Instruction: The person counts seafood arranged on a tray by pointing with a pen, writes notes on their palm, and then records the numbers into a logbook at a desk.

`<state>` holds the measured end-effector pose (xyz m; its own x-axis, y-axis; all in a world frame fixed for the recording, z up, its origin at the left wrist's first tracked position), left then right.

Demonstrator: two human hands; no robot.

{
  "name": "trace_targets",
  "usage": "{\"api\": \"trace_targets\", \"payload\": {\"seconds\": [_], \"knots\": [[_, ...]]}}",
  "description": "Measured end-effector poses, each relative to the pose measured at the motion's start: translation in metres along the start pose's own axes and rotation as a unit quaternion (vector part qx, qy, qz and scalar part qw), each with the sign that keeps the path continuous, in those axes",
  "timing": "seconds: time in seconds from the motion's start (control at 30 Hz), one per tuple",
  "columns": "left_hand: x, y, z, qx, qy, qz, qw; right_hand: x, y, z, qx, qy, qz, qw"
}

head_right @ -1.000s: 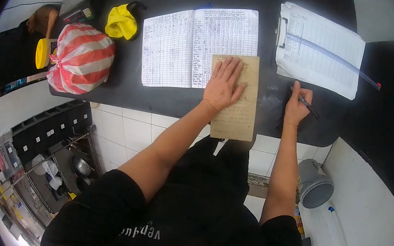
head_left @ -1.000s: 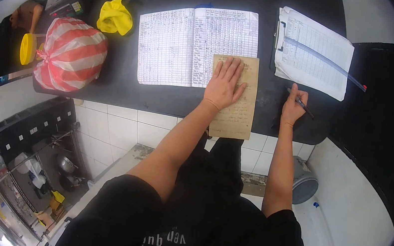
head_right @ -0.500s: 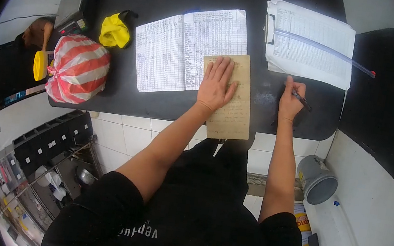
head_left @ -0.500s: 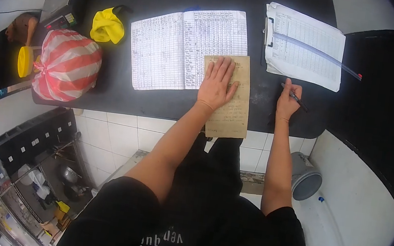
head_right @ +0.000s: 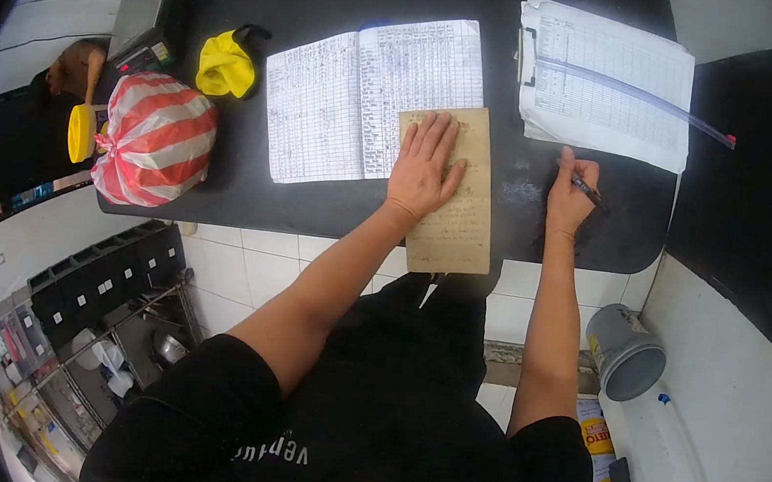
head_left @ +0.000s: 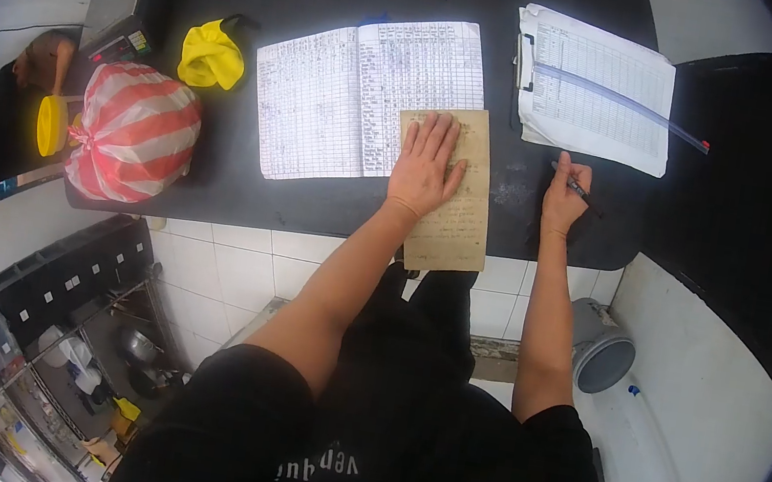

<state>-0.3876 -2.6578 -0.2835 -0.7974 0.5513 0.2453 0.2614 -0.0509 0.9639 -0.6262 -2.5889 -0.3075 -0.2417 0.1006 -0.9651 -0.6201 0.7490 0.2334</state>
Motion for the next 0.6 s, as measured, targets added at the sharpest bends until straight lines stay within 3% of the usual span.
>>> {"api": "trace_targets", "payload": {"seconds": [0.6], "knots": [[-0.001, 0.000, 0.001, -0.003, -0.003, 0.000, 1.000, -0.003, -0.001, 0.001, -0.003, -0.008, 0.006, 1.000]]}}
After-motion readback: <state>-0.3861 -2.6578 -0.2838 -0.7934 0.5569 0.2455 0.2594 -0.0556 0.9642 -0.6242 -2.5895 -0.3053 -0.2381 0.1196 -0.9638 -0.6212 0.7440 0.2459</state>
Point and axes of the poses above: each hand's wrist, its own z-axis away from the middle knuckle, its own y-axis out of the back of the hand, x = y × z, the point moved 3 cm from there along -z, towards the middle knuckle, and after that the axes turned 12 degrees about -z, right-handed, at the moved point
